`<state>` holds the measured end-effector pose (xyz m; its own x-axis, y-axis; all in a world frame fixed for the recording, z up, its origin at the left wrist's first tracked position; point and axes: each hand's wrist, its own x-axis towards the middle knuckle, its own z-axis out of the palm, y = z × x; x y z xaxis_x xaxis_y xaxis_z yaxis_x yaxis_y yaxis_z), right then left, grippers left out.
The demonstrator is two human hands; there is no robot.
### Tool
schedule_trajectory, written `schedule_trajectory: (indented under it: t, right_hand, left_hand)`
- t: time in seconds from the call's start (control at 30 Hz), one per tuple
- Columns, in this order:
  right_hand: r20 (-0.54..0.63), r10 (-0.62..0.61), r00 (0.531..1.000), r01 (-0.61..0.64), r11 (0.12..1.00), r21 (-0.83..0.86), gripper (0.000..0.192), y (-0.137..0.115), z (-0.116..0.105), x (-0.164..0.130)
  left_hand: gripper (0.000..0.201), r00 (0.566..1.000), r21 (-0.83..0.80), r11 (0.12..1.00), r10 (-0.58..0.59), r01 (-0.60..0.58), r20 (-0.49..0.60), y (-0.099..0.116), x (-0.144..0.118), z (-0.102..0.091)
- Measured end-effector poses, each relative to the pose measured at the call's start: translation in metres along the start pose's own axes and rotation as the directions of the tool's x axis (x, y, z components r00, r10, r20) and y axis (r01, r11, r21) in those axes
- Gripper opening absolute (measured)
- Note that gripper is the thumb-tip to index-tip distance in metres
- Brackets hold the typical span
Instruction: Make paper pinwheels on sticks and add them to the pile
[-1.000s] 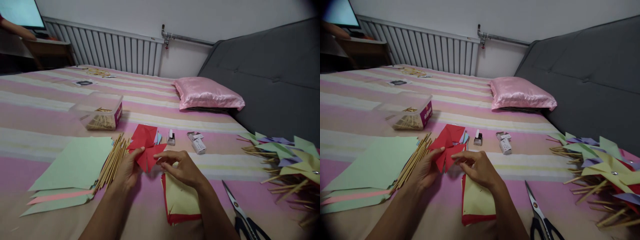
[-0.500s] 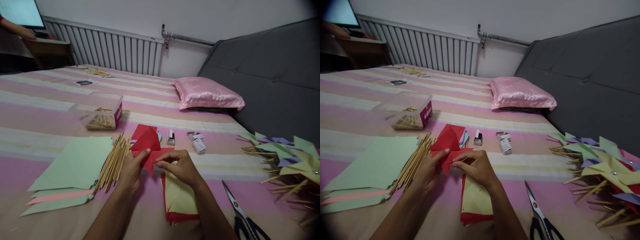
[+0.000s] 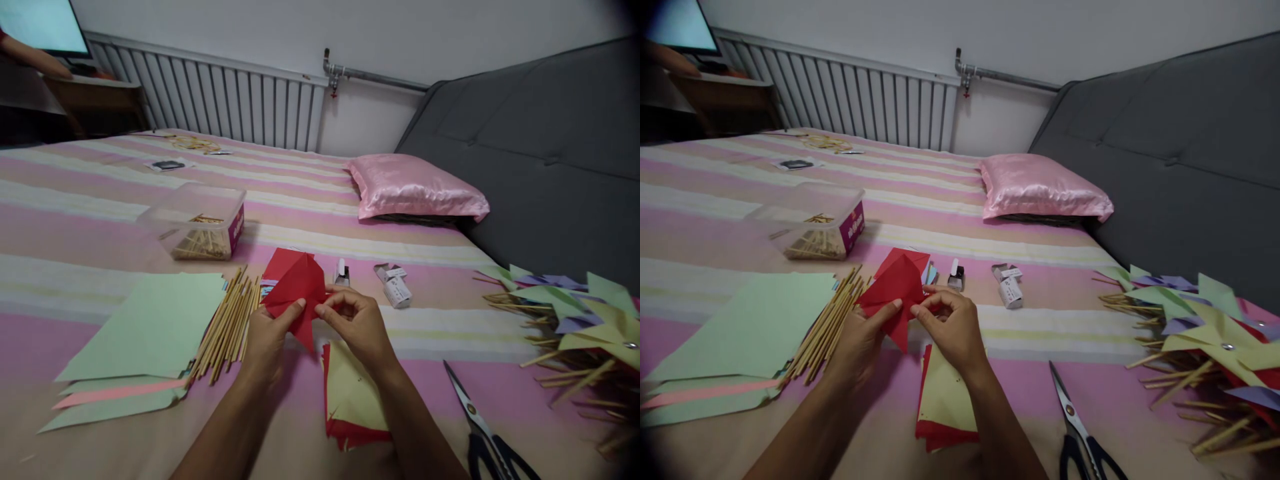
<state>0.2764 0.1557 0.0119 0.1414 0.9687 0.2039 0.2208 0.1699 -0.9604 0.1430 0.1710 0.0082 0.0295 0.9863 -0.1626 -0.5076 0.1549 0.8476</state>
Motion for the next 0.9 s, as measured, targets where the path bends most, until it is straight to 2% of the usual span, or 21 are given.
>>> schedule_trajectory:
  t: [0.47,0.7,0.9]
  right_hand:
    - [-0.048,0.024,0.999,-0.024,1.0,0.006,0.015,-0.0001,0.001,-0.0006]
    - [-0.077,0.014,0.997,-0.014,1.0,0.001,0.021,0.0016,0.0036,-0.0015]
    - [-0.07,-0.01,0.998,0.007,0.999,-0.033,0.027,0.0033,0.0054,-0.0015]
  left_hand:
    - [0.03,1.0,0.083,0.996,-0.011,0.011,-0.001,-0.0057,0.0026,-0.0016]
    - [0.025,1.0,0.11,0.994,-0.027,0.027,-0.007,-0.007,0.0002,-0.0012]
    - [0.018,0.999,0.035,0.998,-0.041,0.042,-0.032,-0.0069,-0.0037,0.0026]
